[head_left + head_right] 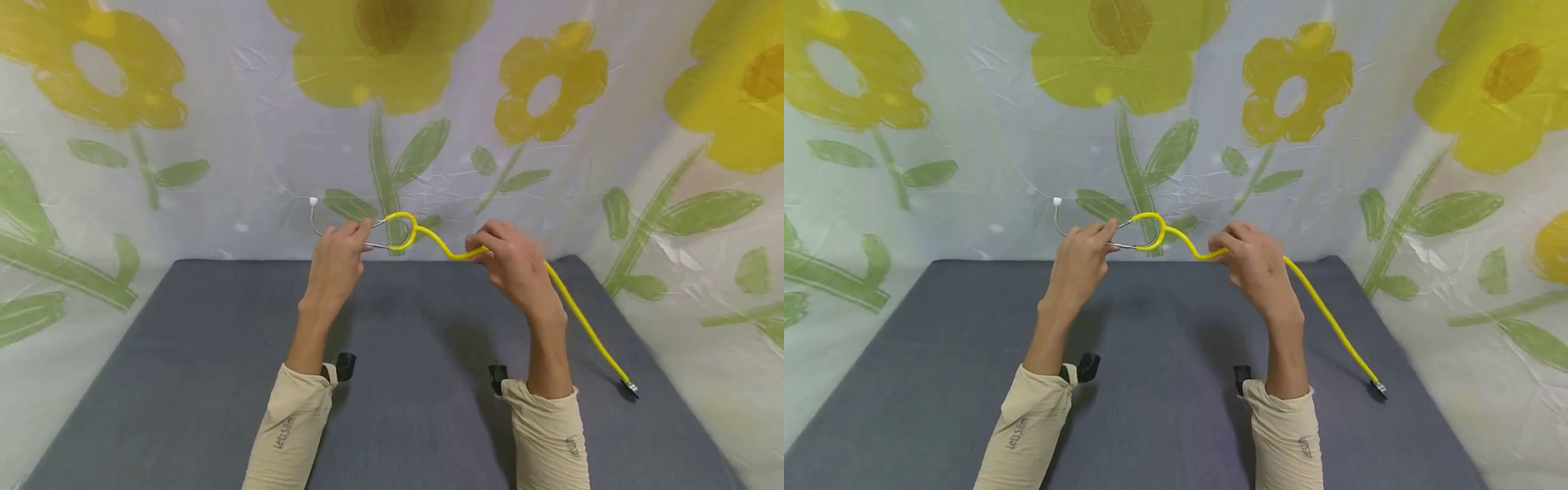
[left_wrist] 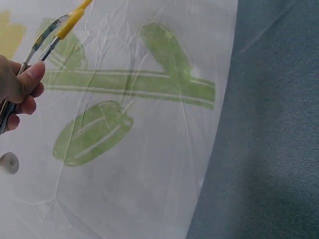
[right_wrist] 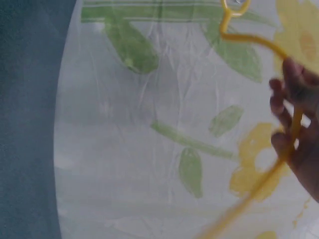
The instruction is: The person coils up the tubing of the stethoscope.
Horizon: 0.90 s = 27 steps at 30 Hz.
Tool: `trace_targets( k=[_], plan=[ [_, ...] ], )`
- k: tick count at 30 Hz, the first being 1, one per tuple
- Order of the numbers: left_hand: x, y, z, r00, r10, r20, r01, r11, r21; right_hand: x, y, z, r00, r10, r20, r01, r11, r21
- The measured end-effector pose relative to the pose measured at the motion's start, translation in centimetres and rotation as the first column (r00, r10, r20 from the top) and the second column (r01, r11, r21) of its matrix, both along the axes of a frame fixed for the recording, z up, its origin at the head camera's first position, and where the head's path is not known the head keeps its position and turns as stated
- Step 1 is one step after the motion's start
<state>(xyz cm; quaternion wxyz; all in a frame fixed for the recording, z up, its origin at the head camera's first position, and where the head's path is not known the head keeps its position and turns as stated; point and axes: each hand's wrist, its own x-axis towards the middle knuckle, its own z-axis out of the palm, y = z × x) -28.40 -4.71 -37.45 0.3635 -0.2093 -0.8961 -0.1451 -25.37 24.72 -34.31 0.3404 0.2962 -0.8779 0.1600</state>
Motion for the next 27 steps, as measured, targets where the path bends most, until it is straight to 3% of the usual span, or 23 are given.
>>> trace_targets(
  k=[2, 5, 11, 16, 22, 27],
  plan=[
    [0.2, 0.0, 0.0, 1.000, 0.001, 0.007, 0.000, 1.000, -0.016, -0.1, -0.2, -0.1, 0.990, 0.119, 0.078, -0.115, 0.992, -0.050],
    [0.4, 0.0, 0.0, 1.000, -0.012, 0.027, 0.013, 0.999, -0.040, -0.2, -0.5, -0.1, 0.964, 0.227, 0.142, -0.209, 0.969, -0.129],
    [0.5, 0.5, 0.1, 0.998, -0.050, 0.024, 0.052, 0.993, -0.108, -0.1, -1.4, 0.0, 0.947, 0.280, 0.160, -0.247, 0.949, -0.197],
    [0.6, 0.9, 0.1, 0.992, -0.097, 0.082, 0.107, 0.986, -0.129, -0.2, -2.1, 0.1, 0.927, 0.338, 0.162, -0.294, 0.924, -0.245],
    [0.8, 1.6, 0.5, 0.973, -0.120, 0.195, 0.144, 0.983, -0.112, -0.3, -3.0, -0.1, 0.932, 0.318, 0.175, -0.260, 0.921, -0.289],
    [1.1, 2.3, 1.0, 0.927, -0.217, 0.306, 0.239, 0.970, -0.037, -0.3, -4.4, -0.5, 0.948, 0.217, 0.231, -0.153, 0.952, -0.267]
  ],
)
